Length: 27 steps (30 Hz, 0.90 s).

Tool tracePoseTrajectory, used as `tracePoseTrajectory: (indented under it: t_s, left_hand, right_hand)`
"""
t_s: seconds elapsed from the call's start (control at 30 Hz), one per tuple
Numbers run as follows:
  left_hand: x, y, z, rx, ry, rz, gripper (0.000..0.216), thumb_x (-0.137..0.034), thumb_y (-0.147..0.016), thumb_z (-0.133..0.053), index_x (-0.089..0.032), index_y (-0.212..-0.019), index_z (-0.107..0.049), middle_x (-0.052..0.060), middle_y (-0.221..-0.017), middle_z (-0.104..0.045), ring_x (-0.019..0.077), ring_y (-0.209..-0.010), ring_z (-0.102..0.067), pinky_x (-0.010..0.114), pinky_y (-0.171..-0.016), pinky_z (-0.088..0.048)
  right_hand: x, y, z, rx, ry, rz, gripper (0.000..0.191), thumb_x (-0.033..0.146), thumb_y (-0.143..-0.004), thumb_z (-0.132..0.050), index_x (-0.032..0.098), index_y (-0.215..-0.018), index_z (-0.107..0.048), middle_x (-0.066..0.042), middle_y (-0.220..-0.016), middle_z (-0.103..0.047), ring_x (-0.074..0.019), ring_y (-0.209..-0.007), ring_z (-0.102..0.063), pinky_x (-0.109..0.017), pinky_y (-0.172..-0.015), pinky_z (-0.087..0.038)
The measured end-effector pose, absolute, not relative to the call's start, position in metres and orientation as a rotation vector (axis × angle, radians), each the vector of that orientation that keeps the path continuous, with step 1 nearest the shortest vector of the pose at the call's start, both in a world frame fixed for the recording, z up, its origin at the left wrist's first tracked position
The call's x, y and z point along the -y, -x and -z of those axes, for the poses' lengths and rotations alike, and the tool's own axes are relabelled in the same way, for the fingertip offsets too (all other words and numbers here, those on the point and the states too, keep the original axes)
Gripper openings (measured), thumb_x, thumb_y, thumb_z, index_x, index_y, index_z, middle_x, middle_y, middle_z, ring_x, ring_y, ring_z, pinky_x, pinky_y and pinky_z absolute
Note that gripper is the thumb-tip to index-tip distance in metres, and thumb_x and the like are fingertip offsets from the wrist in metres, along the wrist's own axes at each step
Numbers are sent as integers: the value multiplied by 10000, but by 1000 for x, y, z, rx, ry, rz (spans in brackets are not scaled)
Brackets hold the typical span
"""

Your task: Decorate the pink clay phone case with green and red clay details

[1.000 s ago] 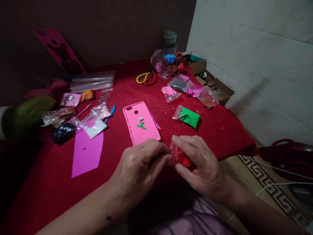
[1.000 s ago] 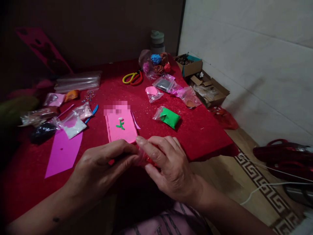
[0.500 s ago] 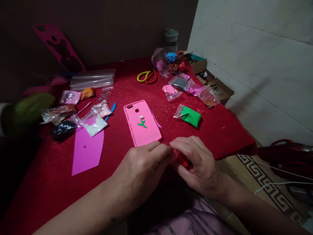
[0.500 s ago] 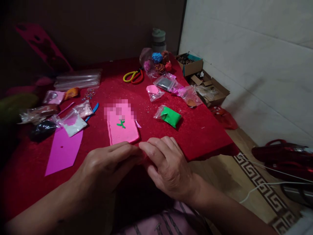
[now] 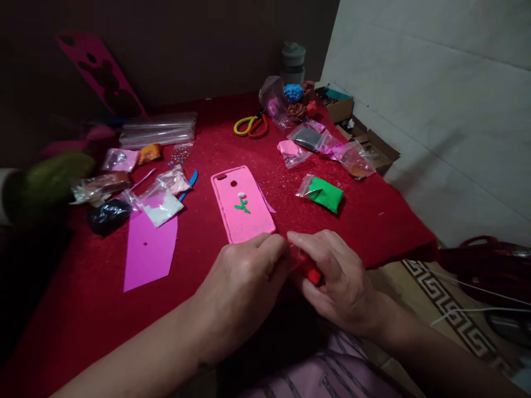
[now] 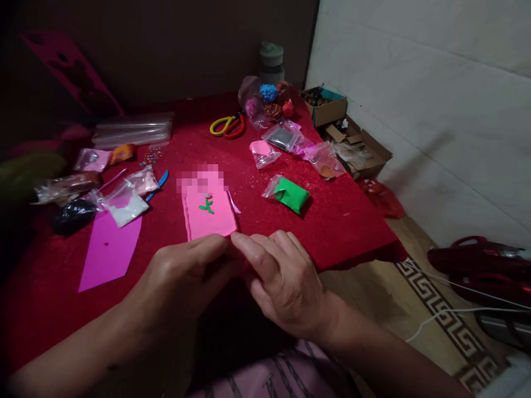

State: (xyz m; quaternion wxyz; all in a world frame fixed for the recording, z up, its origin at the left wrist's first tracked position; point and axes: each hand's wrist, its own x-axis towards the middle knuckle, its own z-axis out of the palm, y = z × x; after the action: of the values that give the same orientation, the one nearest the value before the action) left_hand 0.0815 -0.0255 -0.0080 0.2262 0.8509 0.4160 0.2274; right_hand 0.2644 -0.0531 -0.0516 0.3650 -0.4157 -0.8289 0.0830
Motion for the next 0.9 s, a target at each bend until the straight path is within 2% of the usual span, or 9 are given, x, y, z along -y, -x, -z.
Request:
tracePoseTrajectory:
  t_s: [0.13, 0.3, 0.47, 0.63, 0.73, 0.9]
  left_hand:
    - [23, -80, 2, -1145, -2089, -660, 125, -86, -836, -559, -138, -727, -588, -35, -604, -567, 76, -516, -503, 161, -489, -370]
    - [20, -79, -3, -1148, -1918, -621, 76, -133, -835, -570, -136, -776, -618, -27, -629, -605, 86, -551, -538, 165, -507, -398]
    - [19, -81, -3, -1074, -1773, -597, 78, -127, -817, -562, -144, -749, -597, -31, -627, -606, 85, -558, -544, 165, -509, -413]
    - [19, -82, -6, -1021, -1478, -566, 61, -108, -787, -582, -144, -737, -586, -45, -613, -601, 63, -537, -519, 133, -487, -407]
    - [17, -82, -9, -1008, -1413, -570, 94, -54, -762, -557, -138, -720, -570, -51, -598, -606, 45, -509, -492, 106, -452, -374]
    - [13, -78, -8, -1059, -1490, -516, 112, -32, -760, -557, -140, -739, -578, -73, -546, -570, 39, -443, -442, 111, -407, -335]
  right_hand:
    - [53, -268, 47, 2136, 1000, -282, 526, 77, -835, -581, 212, -1323, -440, -105, -1137, -640, -247, -967, -595, -438, -814, -504]
    - [54, -274, 34, 2111, 960, -423, 268, 114, -874, -564, 193, -1130, -561, -110, -1103, -648, -225, -1012, -612, -408, -845, -523]
    - [48, -276, 22, 2189, 958, -420, 200, 90, -906, -520, 172, -1075, -591, -103, -1030, -673, -209, -967, -627, -372, -827, -535]
    - [38, -279, 10, 2330, 945, -478, 149, 79, -902, -512, 183, -955, -605, -114, -1092, -601, -210, -1029, -583, -365, -874, -519]
    - [35, -280, 5, 2387, 922, -544, 135, 87, -895, -539, 183, -947, -620, -103, -1118, -576, -202, -1036, -568, -353, -885, -505]
    - [36, -279, 5, 2304, 792, -709, 135, 91, -912, -527, 179, -964, -614, -72, -1067, -583, -145, -964, -575, -254, -785, -506]
